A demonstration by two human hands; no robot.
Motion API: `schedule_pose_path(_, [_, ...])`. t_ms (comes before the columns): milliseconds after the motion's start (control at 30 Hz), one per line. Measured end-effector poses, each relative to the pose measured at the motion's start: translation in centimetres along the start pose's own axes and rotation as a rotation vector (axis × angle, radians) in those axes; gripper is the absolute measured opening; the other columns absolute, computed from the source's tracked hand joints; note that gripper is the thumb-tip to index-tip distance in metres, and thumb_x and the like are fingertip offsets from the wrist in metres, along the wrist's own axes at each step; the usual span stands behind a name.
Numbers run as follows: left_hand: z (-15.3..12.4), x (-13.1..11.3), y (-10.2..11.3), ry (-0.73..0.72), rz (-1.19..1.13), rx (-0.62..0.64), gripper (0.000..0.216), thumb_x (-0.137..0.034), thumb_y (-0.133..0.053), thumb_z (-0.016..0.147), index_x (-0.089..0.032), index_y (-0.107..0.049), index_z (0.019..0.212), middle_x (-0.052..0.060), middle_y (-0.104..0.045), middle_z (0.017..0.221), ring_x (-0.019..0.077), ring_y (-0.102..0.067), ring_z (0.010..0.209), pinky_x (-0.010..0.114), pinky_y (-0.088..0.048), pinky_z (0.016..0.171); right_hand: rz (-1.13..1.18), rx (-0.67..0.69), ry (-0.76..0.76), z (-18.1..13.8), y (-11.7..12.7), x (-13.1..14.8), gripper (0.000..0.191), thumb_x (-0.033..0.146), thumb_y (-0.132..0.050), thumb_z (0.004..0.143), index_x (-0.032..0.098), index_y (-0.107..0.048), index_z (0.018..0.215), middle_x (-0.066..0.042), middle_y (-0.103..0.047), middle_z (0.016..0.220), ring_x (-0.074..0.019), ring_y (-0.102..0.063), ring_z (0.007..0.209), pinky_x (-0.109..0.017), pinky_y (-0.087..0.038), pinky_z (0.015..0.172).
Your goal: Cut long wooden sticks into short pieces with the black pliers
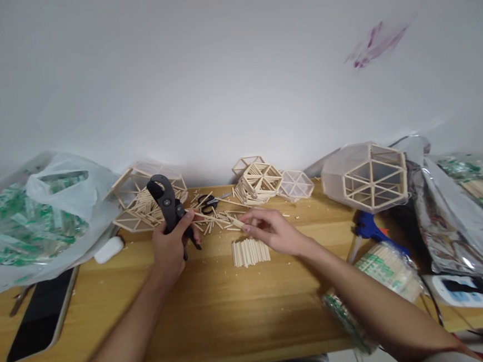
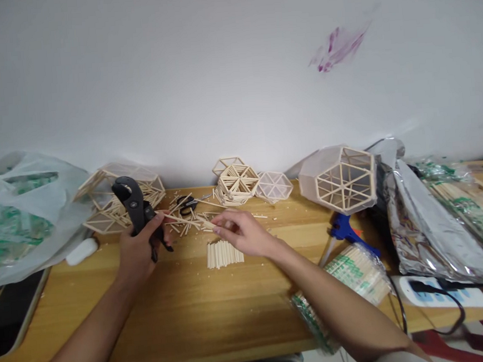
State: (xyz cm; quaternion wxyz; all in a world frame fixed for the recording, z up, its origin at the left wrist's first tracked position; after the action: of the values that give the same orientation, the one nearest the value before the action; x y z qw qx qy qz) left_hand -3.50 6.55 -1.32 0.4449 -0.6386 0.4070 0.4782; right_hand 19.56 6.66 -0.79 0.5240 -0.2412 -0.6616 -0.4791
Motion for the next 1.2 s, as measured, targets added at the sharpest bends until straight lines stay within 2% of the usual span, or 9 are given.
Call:
schedule_pose_path(300, [-0.2,-0.3,0.2,-0.110,0.073,-0.021,0.028,-0.041,-0.077,0.077,-0.015,-0.074,0.085,-0.001,-0.063,0.057,0.0119,-0.053,0.045,0.024,-0.044,0.042,0.076,0.028,0.003,0.1,-0.4,0.0,0.034,0.046,-0.064,0.093,0.017,-0.073,0.108,-0.007,-0.071,0.088,-0.0149,-0.062,0.069,-0.025,-0.048,0.061])
schedule_pose_path(500, [-0.9,-0.9,-0.1,-0.166,0.216,-0.019,0.029,-0.043,-0.075,0.079,-0.015,-0.075,0.084,-0.001,-0.061,0.053,0.0122,-0.054,0.046,0.024,-0.046,0.047,0.173,0.040,-0.032,0.1,-0.9,0.0,0.041,0.051,-0.065,0.091,0.015,-0.075,0.107,-0.005,-0.069,0.077,-0.0122,-0.059,0.059,-0.023,-0.043,0.053])
schedule_pose_path(733, [-1.9,0.6,-1.6,-0.124,0.312,0.093,0.031,-0.044,-0.075,0.079,-0.016,-0.069,0.068,0.000,-0.061,0.055,0.0113,-0.052,0.047,0.023,-0.046,0.046,0.198,0.057,-0.048,0.2,-1.4,0.2,0.041,0.050,-0.065,0.091,0.014,-0.074,0.108,-0.001,-0.062,0.066,-0.0120,-0.056,0.057,-0.022,-0.040,0.052])
schedule_pose_path(833, [-1.7,0.8,-1.5,-0.131,0.269,0.117,0.029,-0.043,-0.075,0.080,-0.016,-0.073,0.089,-0.002,-0.061,0.059,0.0104,-0.051,0.047,0.023,-0.045,0.045,0.154,0.019,-0.057,0.2,-1.0,-0.1,0.039,0.048,-0.065,0.091,0.013,-0.073,0.107,-0.003,-0.065,0.073,-0.0122,-0.058,0.060,-0.023,-0.042,0.054])
schedule_pose_path(900, [-1.3,0.5,-1.2,-0.147,0.215,0.101,0.038,-0.043,-0.075,0.080,-0.015,-0.071,0.106,-0.002,-0.063,0.064,0.0102,-0.051,0.047,0.023,-0.046,0.045,0.120,-0.006,-0.054,0.2,-0.8,-0.2,0.037,0.047,-0.065,0.092,0.013,-0.073,0.106,-0.004,-0.067,0.077,-0.0123,-0.058,0.062,-0.023,-0.043,0.056])
schedule_pose_path(933, [-1.2,0.3,-1.0,-0.155,0.199,0.092,0.040,-0.043,-0.075,0.080,-0.015,-0.071,0.108,-0.002,-0.063,0.065,0.0103,-0.052,0.047,0.023,-0.046,0.045,0.104,-0.013,-0.051,0.2,-0.7,-0.2,0.037,0.046,-0.065,0.092,0.013,-0.073,0.106,-0.005,-0.068,0.078,-0.0123,-0.058,0.062,-0.023,-0.043,0.056])
schedule_pose_path(1100, [-0.7,-0.1,-0.5,-0.167,0.241,0.041,0.032,-0.043,-0.076,0.078,-0.014,-0.070,0.089,-0.002,-0.060,0.060,0.0100,-0.052,0.046,0.023,-0.045,0.044,0.028,-0.001,-0.006,0.2,-0.6,-0.2,0.035,0.044,-0.064,0.093,0.013,-0.074,0.107,-0.006,-0.071,0.081,-0.0125,-0.058,0.064,-0.023,-0.042,0.057])
schedule_pose_path(1200, [-0.4,0.3,-0.5,-0.161,0.282,0.070,0.029,-0.043,-0.074,0.080,-0.015,-0.068,0.085,-0.002,-0.060,0.061,0.0101,-0.052,0.047,0.023,-0.045,0.044,-0.007,-0.004,0.018,0.2,-0.5,-0.2,0.033,0.042,-0.065,0.094,0.014,-0.075,0.107,-0.006,-0.072,0.085,-0.0118,-0.056,0.064,-0.023,-0.041,0.058])
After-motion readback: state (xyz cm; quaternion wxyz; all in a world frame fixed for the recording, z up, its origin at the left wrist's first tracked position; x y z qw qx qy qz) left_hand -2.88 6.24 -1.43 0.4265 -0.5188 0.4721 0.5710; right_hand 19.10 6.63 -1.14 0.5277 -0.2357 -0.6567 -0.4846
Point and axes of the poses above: each hand's wrist, its own z-axis towards the middle knuckle, its own y-axis out of the back of the hand, x = y × z, the point moved 6 cm from there along z, towards the middle knuckle
